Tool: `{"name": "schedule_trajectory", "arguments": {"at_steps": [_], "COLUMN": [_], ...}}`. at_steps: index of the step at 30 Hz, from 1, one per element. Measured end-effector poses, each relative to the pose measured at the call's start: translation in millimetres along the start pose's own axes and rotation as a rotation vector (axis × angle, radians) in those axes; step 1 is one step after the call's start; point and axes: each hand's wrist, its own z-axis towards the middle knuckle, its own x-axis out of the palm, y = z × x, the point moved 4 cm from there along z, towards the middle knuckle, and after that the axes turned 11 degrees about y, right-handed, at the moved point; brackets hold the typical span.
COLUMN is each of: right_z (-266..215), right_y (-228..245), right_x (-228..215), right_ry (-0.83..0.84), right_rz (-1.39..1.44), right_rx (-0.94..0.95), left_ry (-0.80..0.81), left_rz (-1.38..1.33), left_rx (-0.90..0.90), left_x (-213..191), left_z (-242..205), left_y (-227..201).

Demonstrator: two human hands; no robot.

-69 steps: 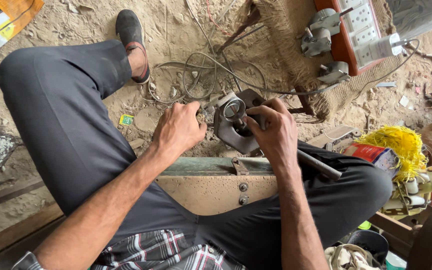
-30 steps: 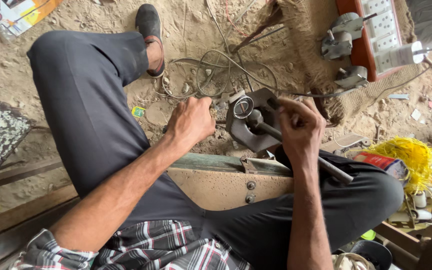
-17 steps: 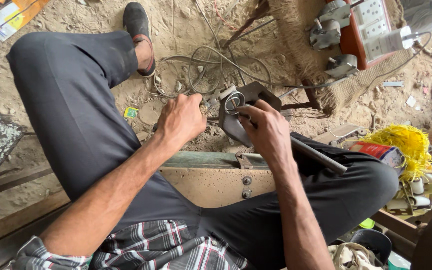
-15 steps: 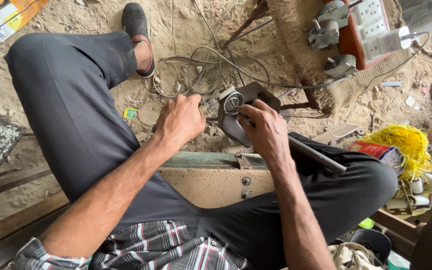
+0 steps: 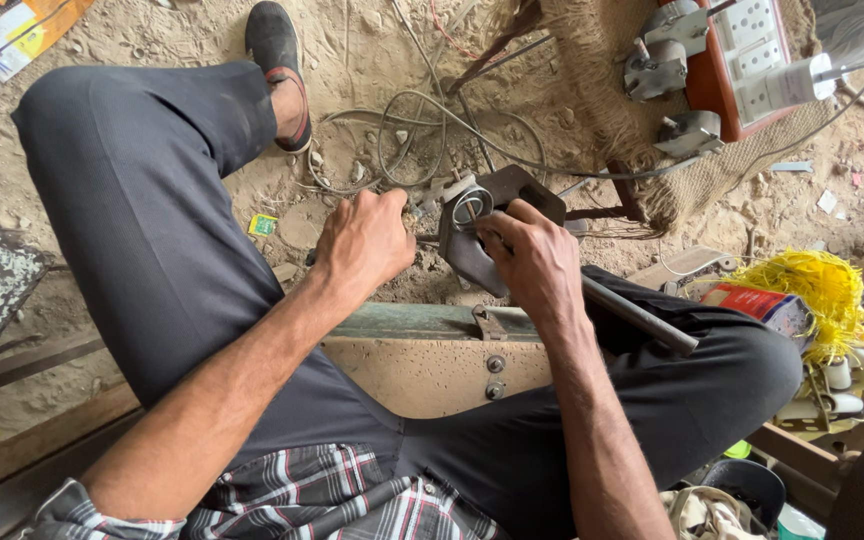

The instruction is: The person sits on the ground and uses a hammer and a metal punch to shape a metal ring held in a vise. They repeatedly strike the punch to deform the ring, then remove it to inspect the fit before continuing.

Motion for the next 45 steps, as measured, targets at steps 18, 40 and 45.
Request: {"name": "schedule_trajectory", "arguments": {"at_steps": [18,40,45], "right_z": [4.2,0.7,1.5], "right_y": [-5.3,2.5,3.7], "right_x": [-0.2,3.1,10.3], "right_ry": [0.023,-0.027,-0.006], "right_rz": [0.074,0.119,0.117], "right_rx": [0.006,-0.055,-0.030], "left_ry": [0.014,-0.063,-0.010], "left_rz": [-0.005,0.007,-0.008], "left_rx": [0.006,0.055,0.018], "left_x": [-3.6,-5.1,-3.5], "left_z": [-1.5,-1.3,-1.7], "left_y": [-4.2,-10.4,-7.3]}}
